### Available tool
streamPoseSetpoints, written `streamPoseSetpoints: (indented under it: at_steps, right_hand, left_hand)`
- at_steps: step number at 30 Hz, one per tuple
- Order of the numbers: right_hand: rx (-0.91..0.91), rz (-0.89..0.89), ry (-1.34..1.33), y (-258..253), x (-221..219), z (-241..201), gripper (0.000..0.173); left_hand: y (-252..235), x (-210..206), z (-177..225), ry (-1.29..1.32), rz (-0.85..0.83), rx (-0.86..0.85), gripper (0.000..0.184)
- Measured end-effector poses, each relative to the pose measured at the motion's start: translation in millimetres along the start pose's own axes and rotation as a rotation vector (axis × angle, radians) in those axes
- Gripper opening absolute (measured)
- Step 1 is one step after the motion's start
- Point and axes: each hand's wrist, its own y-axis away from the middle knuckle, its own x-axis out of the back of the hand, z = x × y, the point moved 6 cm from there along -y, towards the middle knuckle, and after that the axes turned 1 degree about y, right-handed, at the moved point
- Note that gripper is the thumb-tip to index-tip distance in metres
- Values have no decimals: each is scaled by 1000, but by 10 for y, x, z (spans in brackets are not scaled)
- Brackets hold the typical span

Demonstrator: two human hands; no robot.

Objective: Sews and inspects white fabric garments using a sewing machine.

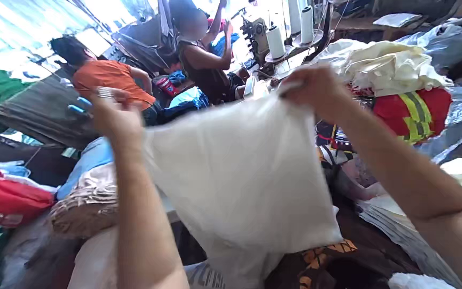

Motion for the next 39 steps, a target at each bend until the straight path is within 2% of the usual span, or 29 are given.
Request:
streamPoseSetpoints:
  at_steps: [2, 4, 5, 7, 13, 16, 18, 20, 24, 28, 32, 36, 39]
  right_hand:
    - [111, -88, -27, 199, -505, 166, 17]
    - [155, -140, -61, 405, -839, 214, 13]
    - [181, -138, -61, 472, -928, 225, 12]
    - [188, -125, -100, 557, -990, 281, 14]
    - [21, -59, -385, 660, -996, 678, 24]
    - [-27, -43, -439, 666, -972, 730, 27]
    - [-26, -44, -452, 685, -977, 712, 26]
    - [-20, -51, -479, 691, -970, 707, 26]
    - [-6, -16, -508, 669, -868, 699, 23]
    - [-2, -14, -494, 690, -793, 645, 28]
    - [-77, -98, -556, 774, -787, 678, 30]
    - [-197, -122, -655, 694, -816, 756, 17]
    - [-149, -22, -427, 548, -757, 738, 11]
  left_hand:
    - [343, -676, 605, 220, -256, -266, 62]
    - [837, -1164, 1189, 373, -547, -415, 83]
    - [1015, -1314, 1394, 440, -616, -458, 87]
    - [1158, -1452, 1559, 541, -681, -449, 81]
    - [1117, -1570, 1331, 686, -664, -270, 57]
    - [1138, -1618, 1303, 752, -648, -276, 32]
    - [1154, -1638, 1298, 775, -631, -282, 23]
    - [1162, -1645, 1292, 840, -627, -247, 24]
    - [1173, -1617, 1320, 870, -632, -197, 50]
    - [1214, -1606, 1359, 897, -541, -293, 34]
    - [1272, -1574, 1379, 960, -499, -400, 23]
    - [1303, -1534, 1290, 963, -488, -401, 16]
    - [1268, -1293, 1291, 972, -415, -421, 11]
